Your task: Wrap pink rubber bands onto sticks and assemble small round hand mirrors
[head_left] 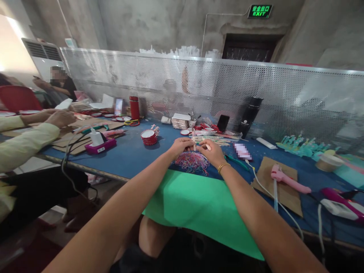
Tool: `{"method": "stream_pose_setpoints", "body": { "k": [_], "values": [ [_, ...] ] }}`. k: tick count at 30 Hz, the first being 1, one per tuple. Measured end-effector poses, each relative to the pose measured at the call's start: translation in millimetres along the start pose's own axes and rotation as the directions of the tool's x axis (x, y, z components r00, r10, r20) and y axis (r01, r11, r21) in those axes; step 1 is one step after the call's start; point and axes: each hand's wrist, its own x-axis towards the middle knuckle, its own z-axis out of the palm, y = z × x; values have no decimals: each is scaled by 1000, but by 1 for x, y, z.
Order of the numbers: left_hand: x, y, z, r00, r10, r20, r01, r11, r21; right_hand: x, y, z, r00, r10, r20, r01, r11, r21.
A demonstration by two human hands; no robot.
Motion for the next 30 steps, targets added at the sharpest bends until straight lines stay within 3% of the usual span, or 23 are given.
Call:
{"method": "stream_pose_setpoints", "body": {
  "k": [10, 16, 20, 30],
  "values": [
    [3, -7, -2, 999, 14, 34, -15, 999, 41, 0, 5, 2, 1000, -18, 15, 17, 1000, 11],
    [2, -6, -2, 1000, 3, -8, -1, 988, 153, 1, 7, 3, 1000, -14, 20, 13, 999, 41],
    [1, -5, -2, 999, 36, 27, -39, 992, 116, 1, 6, 1, 1000, -25, 18, 24, 1000, 10],
    [6, -10, -4, 996, 84, 13, -85, 987, 138, 16, 22, -33, 992, 24, -123, -23, 1000, 10]
  ]
}}
